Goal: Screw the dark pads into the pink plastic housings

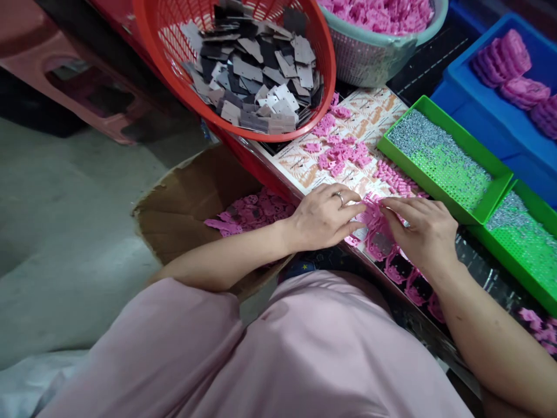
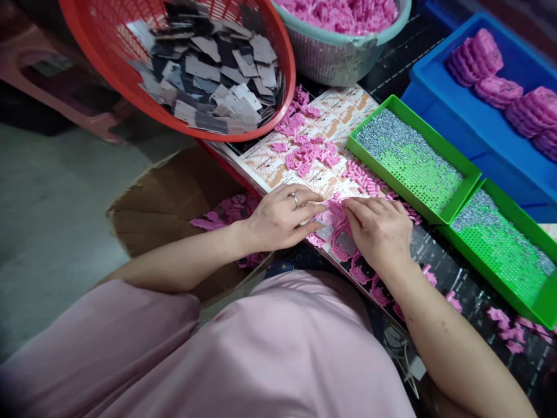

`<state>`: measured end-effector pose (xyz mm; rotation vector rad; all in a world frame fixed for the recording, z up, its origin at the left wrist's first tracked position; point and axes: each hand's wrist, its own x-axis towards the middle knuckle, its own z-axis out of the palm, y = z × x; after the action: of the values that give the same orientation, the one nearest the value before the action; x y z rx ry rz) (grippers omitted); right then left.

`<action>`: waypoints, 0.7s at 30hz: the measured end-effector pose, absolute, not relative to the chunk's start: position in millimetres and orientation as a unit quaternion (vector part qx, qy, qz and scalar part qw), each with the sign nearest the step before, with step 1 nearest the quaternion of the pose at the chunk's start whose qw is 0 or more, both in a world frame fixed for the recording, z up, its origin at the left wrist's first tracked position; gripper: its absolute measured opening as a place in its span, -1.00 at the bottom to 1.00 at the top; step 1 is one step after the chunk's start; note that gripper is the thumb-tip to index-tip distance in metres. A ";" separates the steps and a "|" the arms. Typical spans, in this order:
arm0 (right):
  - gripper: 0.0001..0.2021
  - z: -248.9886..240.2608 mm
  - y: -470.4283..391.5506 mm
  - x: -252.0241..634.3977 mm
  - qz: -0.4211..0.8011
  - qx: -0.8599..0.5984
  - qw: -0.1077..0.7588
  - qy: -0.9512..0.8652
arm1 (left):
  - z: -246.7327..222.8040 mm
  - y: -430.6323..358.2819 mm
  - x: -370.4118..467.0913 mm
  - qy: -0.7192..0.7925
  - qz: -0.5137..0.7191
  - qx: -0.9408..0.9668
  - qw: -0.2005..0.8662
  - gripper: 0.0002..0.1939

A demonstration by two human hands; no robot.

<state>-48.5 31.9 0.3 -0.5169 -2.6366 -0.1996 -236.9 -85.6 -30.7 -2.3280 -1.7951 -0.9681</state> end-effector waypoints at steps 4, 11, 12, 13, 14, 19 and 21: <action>-0.88 -4.9 30.0 -52.8 -0.099 -0.181 0.204 -0.957 | -37.1 -103.1 -230.8 -0.570 -0.254 -0.781 0.032 -0.53; -0.88 6.8 17.8 -62.9 -0.193 -0.169 0.096 -0.962 | -47.2 -106.2 -228.2 -0.561 -0.246 -0.789 0.044 -0.55; -0.89 8.3 15.9 -65.4 -0.206 -0.165 0.087 -0.961 | -47.3 -105.9 -228.6 -0.560 -0.248 -0.790 0.043 -0.55; -0.89 9.1 14.5 -67.8 -0.212 -0.163 0.084 -0.960 | -47.2 -105.6 -228.9 -0.559 -0.248 -0.791 0.040 -0.56; -0.88 9.2 13.8 -70.0 -0.213 -0.161 0.088 -0.960 | -46.7 -105.5 -229.2 -0.558 -0.248 -0.791 0.038 -0.56; -0.86 5.4 15.5 -72.3 -0.203 -0.159 0.115 -0.959 | -43.9 -104.3 -230.0 -0.555 -0.245 -0.794 0.033 -0.55; -0.86 7.0 15.4 -68.5 -0.204 -0.159 0.123 -0.958 | -43.5 -102.4 -229.8 -0.552 -0.251 -0.794 0.034 -0.52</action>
<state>-68.5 15.4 7.0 -0.4628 -2.7944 -0.5955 -229.8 -102.4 -43.5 -2.4430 -1.6995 -0.7721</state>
